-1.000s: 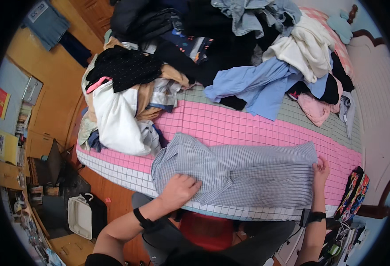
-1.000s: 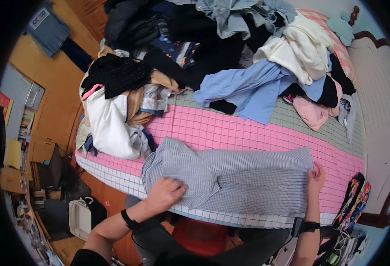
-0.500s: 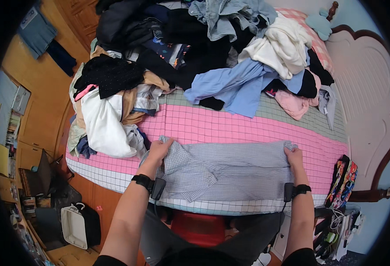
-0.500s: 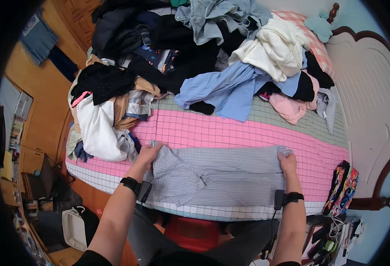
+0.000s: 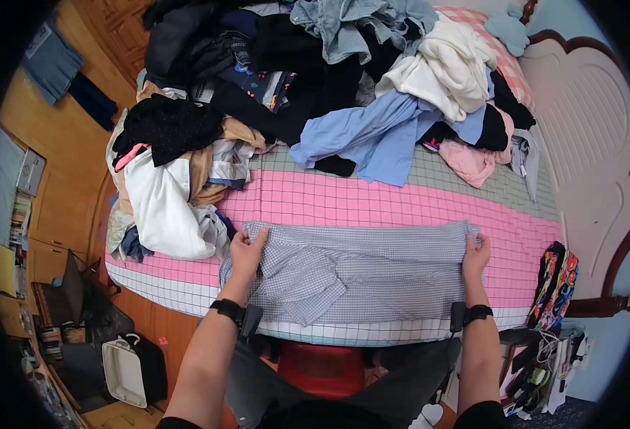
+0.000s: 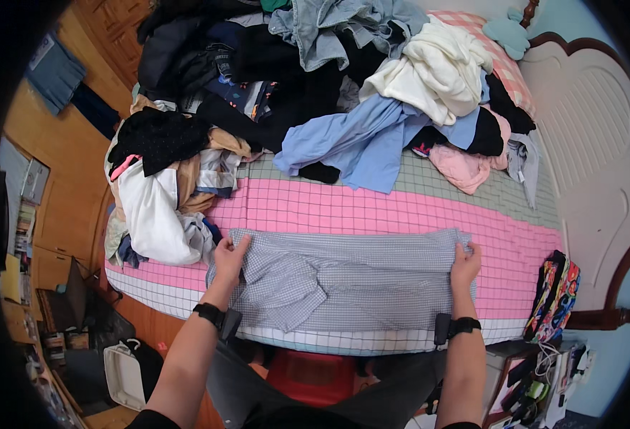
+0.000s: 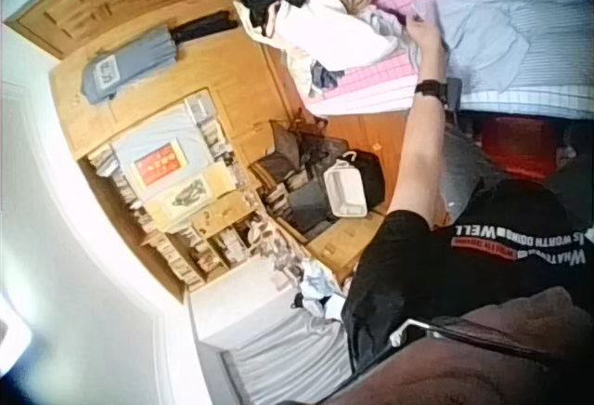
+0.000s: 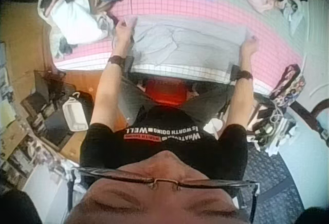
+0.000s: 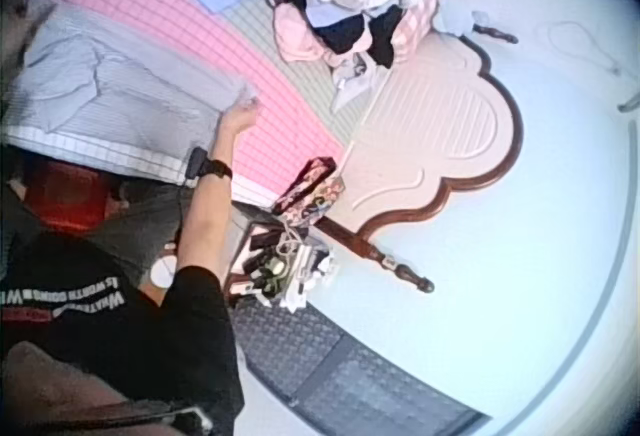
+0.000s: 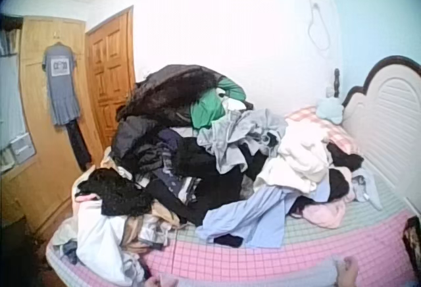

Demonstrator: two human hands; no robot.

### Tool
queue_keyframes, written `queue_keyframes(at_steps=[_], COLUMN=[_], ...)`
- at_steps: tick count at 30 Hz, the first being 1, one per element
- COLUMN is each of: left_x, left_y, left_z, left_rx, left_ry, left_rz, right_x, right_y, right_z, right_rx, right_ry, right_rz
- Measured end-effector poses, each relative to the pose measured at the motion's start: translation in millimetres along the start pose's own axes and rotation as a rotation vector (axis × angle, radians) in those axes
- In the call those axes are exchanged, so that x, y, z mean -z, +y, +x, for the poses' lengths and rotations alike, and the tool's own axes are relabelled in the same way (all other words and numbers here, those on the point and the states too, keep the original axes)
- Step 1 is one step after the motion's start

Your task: Folding a short-sleeved checkered shirt on a bed.

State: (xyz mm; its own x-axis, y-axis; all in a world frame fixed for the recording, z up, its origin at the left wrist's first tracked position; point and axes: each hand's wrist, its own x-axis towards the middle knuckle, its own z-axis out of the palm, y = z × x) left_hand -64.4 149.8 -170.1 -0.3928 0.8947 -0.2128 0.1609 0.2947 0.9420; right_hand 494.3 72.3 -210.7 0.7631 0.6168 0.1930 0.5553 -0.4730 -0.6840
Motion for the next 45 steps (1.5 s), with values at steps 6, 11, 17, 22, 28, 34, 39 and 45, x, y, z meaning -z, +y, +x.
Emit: queue_keyframes(at_steps=[6,11,17,22,28,34,39,45], left_x=[21.8,26.2,29.3,10.3,53.6,65.7,67.4,64.4], left_y=[-30.7,-7.4,16.4,-1.5,-7.4,8.2,-16.4,-7.4], left_z=[-15.1,-21.5,-50.1,-39.1,-31.9,-67.1,-86.5,-73.1], left_rx=[0.292,0.291,-0.968,-0.998,-0.890,-1.066,-1.143,-0.934], left_ry=[-0.265,-0.340,-0.212,-0.764,-0.700,-0.781,-0.776,-0.799], left_rz=[-0.091,-0.157,0.721,0.935,0.942,0.860,0.854,0.792], right_x=[18.1,12.4,-8.6,-30.6,25.9,46.0,10.1,-19.6], right_y=[-13.6,-4.2,-111.4,-149.6,-53.5,-54.8,-152.0,-203.5], right_z=[-14.8,-15.3,-82.1,-128.4,-62.7,-77.8,-181.2,-243.7], right_rx=[0.042,0.228,0.815,0.958,0.620,0.649,1.144,1.219], right_ry=[-0.020,-0.007,-0.169,-0.774,-0.567,-0.467,-0.826,-0.774], right_rz=[0.053,-0.393,-0.150,-0.172,-0.556,-0.501,0.002,-0.021])
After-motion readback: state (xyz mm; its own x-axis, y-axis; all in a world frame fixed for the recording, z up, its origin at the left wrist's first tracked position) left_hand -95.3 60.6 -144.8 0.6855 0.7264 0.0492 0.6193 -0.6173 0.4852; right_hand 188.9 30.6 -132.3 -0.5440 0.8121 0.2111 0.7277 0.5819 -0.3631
